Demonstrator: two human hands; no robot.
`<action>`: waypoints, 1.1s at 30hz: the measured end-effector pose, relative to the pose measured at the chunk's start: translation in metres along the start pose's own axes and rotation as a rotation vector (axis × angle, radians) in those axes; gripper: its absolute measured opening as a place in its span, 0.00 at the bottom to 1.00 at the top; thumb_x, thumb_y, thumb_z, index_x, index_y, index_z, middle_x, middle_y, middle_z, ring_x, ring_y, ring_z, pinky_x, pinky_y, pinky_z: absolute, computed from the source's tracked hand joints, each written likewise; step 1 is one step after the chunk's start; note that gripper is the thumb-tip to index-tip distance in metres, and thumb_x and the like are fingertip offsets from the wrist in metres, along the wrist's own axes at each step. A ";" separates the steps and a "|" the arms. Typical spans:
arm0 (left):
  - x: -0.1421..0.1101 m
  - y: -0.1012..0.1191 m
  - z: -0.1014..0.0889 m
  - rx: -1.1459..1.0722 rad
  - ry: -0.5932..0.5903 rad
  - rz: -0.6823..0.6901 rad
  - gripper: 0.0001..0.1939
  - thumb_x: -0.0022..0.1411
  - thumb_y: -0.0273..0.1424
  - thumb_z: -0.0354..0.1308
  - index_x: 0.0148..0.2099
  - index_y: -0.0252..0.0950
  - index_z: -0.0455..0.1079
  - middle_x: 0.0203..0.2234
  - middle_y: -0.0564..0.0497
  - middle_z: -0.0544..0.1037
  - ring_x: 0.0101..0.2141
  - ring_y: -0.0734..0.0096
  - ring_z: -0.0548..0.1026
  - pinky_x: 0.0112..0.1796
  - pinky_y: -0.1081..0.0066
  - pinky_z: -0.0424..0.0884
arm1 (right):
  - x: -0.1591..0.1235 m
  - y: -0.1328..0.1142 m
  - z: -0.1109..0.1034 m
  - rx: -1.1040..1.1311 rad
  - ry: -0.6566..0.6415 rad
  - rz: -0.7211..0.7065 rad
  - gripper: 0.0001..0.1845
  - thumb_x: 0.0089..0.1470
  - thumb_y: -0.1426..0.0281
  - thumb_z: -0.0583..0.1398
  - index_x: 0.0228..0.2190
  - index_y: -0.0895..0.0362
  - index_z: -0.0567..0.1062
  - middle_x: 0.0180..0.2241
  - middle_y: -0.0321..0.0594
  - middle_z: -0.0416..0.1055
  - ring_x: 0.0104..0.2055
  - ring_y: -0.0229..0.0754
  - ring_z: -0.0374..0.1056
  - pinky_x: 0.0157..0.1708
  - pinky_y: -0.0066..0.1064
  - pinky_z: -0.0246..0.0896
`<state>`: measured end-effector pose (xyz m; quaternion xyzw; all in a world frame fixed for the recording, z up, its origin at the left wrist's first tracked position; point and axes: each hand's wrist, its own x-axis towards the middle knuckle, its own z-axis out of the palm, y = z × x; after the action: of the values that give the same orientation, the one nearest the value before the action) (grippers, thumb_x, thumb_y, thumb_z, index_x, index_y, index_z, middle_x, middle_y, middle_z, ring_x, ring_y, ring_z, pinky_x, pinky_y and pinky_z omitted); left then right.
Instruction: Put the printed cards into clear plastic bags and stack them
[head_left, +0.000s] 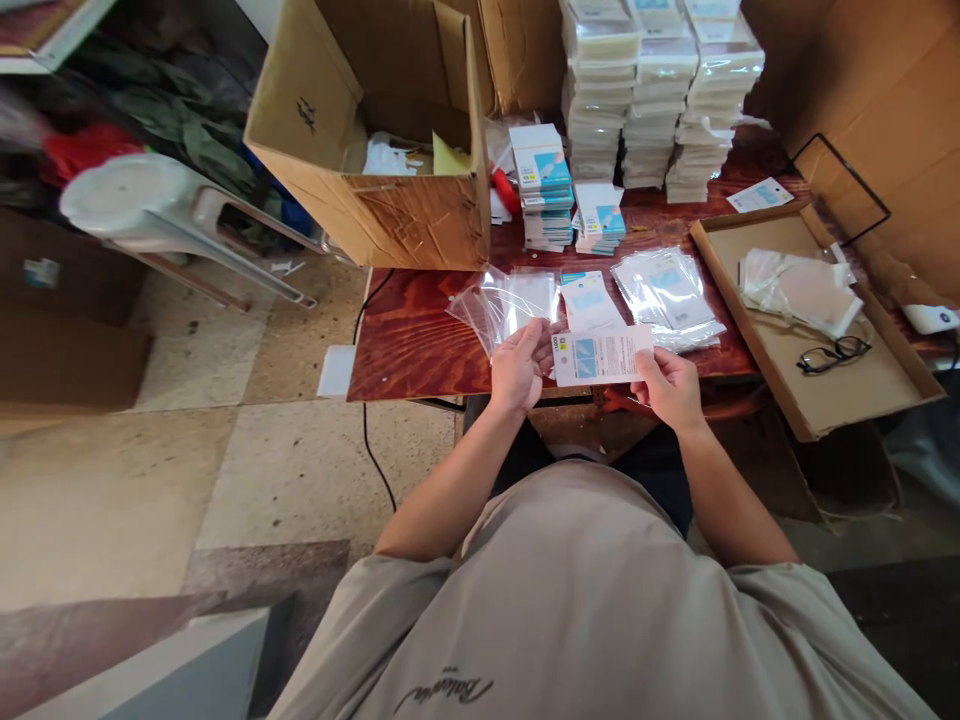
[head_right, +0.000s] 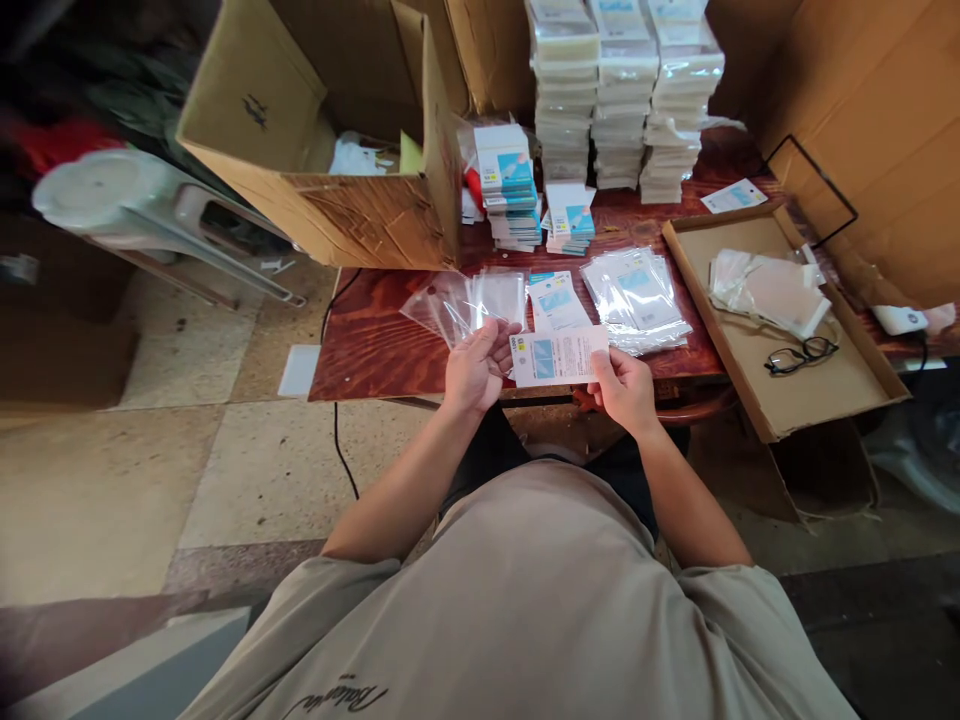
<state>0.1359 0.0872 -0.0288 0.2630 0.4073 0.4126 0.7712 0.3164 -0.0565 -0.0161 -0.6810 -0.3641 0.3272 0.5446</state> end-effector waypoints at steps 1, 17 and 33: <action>-0.001 -0.002 0.002 0.001 -0.005 0.010 0.14 0.67 0.42 0.71 0.43 0.36 0.78 0.39 0.44 0.87 0.48 0.57 0.86 0.46 0.64 0.83 | 0.000 0.000 0.005 0.004 0.032 0.001 0.31 0.62 0.41 0.64 0.25 0.55 0.74 0.19 0.34 0.71 0.16 0.33 0.63 0.16 0.25 0.57; -0.018 -0.038 0.005 -0.031 -0.179 0.232 0.29 0.56 0.46 0.79 0.56 0.40 0.81 0.53 0.45 0.85 0.63 0.47 0.77 0.65 0.54 0.72 | 0.010 0.027 0.095 0.399 0.100 0.017 0.33 0.45 0.40 0.74 0.36 0.56 0.83 0.40 0.45 0.85 0.43 0.53 0.81 0.45 0.44 0.80; -0.012 -0.002 -0.008 -0.068 -0.079 0.249 0.24 0.53 0.45 0.81 0.44 0.37 0.81 0.43 0.46 0.87 0.46 0.59 0.85 0.44 0.68 0.81 | 0.006 -0.002 0.046 0.386 -0.258 0.008 0.31 0.52 0.41 0.72 0.38 0.56 0.82 0.28 0.39 0.79 0.22 0.39 0.72 0.18 0.31 0.73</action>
<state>0.1261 0.0764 -0.0301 0.3013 0.3267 0.5079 0.7379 0.2808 -0.0282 -0.0234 -0.5183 -0.3586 0.4773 0.6124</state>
